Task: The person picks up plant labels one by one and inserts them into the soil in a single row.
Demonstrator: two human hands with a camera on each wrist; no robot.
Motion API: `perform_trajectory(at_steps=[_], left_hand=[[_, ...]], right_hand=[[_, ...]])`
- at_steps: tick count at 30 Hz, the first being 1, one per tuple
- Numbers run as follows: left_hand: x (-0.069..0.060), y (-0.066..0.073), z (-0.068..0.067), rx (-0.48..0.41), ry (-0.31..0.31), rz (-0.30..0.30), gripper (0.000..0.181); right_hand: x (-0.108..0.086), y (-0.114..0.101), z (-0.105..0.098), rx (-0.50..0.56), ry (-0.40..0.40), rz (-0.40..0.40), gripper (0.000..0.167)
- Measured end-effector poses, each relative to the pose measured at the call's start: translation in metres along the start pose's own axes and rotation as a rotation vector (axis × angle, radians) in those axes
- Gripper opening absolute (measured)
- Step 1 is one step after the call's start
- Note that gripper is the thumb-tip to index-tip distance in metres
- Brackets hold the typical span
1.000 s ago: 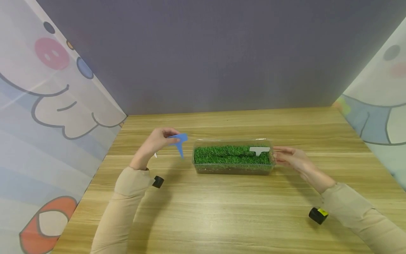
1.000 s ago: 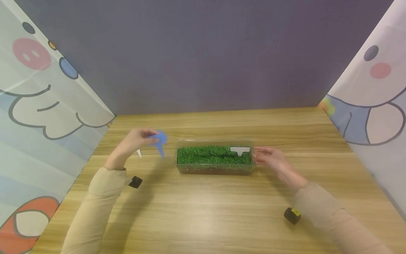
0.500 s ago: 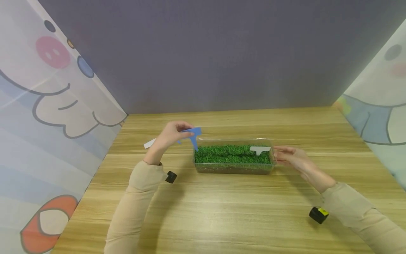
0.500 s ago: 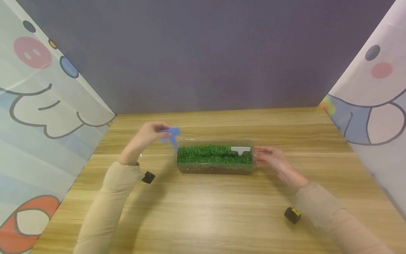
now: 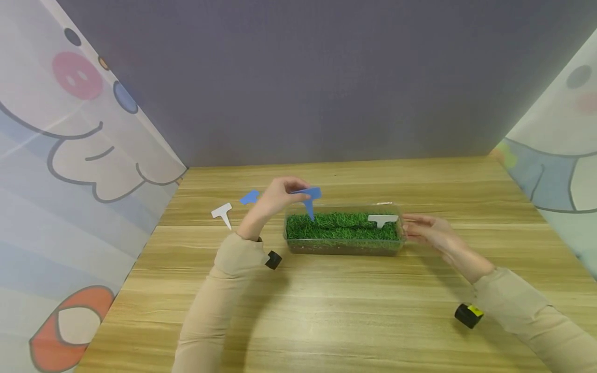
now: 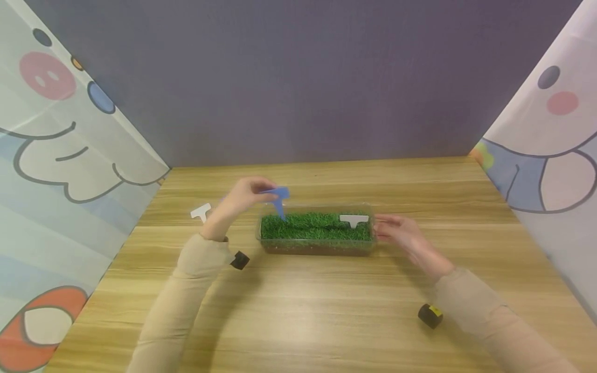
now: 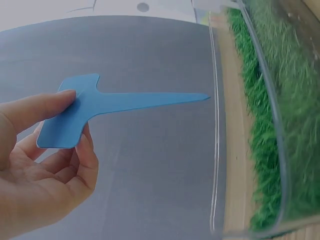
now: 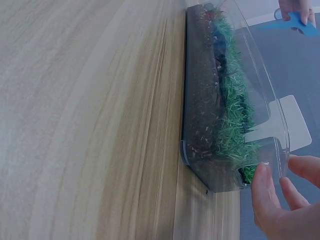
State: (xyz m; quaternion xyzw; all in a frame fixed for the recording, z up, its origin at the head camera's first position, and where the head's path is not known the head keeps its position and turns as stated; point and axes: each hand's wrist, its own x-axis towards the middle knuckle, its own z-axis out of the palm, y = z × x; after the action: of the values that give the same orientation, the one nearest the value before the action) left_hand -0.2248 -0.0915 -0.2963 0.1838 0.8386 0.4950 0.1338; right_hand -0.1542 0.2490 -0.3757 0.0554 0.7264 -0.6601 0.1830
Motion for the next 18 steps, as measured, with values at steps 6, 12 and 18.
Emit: perform_trajectory(at_steps=[6,12,18], left_hand=[[0.008,0.001,0.013,-0.013,-0.025,0.033,0.022],[0.016,0.007,0.027,-0.009,-0.048,0.026,0.021],[0.021,0.013,0.038,0.012,-0.065,0.029,0.020]], right_hand=[[0.000,-0.001,0.000,-0.006,0.001,0.004,0.069],[0.000,0.000,0.000,0.031,-0.007,-0.004,0.069],[0.000,0.000,0.001,0.047,-0.012,-0.015,0.069]])
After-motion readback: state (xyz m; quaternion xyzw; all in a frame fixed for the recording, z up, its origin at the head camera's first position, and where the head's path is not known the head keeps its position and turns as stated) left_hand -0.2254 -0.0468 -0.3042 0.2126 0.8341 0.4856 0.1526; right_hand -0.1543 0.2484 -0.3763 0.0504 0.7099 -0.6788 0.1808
